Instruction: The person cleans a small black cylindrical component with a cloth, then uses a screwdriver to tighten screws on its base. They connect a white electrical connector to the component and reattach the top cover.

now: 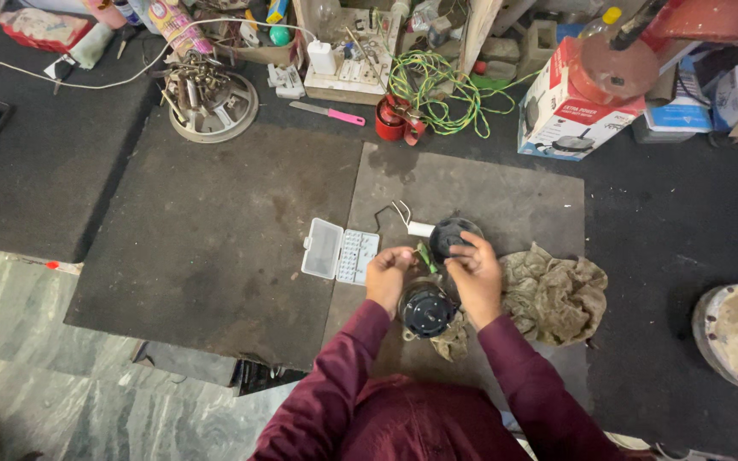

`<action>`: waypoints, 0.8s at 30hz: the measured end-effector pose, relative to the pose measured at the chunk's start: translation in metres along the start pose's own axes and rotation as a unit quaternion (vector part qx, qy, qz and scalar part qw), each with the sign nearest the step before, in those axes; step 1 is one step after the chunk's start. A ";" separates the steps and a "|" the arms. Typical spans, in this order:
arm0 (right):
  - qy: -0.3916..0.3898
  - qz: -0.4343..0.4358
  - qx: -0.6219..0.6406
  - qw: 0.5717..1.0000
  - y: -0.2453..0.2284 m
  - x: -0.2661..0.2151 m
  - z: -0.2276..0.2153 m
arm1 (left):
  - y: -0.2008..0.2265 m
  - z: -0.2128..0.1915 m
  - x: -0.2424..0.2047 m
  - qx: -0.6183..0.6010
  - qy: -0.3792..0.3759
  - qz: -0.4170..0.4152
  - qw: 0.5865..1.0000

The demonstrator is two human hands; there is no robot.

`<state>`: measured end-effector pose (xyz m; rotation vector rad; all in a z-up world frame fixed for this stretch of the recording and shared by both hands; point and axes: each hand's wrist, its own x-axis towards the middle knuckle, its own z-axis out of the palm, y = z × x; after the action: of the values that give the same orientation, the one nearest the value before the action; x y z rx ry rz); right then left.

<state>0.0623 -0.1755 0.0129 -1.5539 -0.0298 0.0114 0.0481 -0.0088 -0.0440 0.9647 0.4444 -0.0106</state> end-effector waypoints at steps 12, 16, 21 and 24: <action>-0.035 -0.065 -0.228 0.971 -0.039 0.009 0.013 | 0.005 0.008 -0.009 0.011 -0.030 0.000 0.999; -0.022 -0.237 -0.389 0.890 -0.060 0.036 0.028 | 0.003 0.002 -0.008 0.063 -0.061 -0.010 0.996; -0.148 -0.286 -0.500 0.804 -0.043 0.082 0.052 | -0.007 0.001 0.002 0.003 -0.024 -0.031 0.999; -0.183 -0.203 -0.552 0.788 -0.017 0.103 0.065 | -0.011 0.002 0.006 -0.002 0.014 -0.049 0.999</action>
<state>0.1637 -0.1086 0.0318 -2.6729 -0.8113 -0.0572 0.0520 -0.0153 -0.0538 0.9393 0.5169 -0.0857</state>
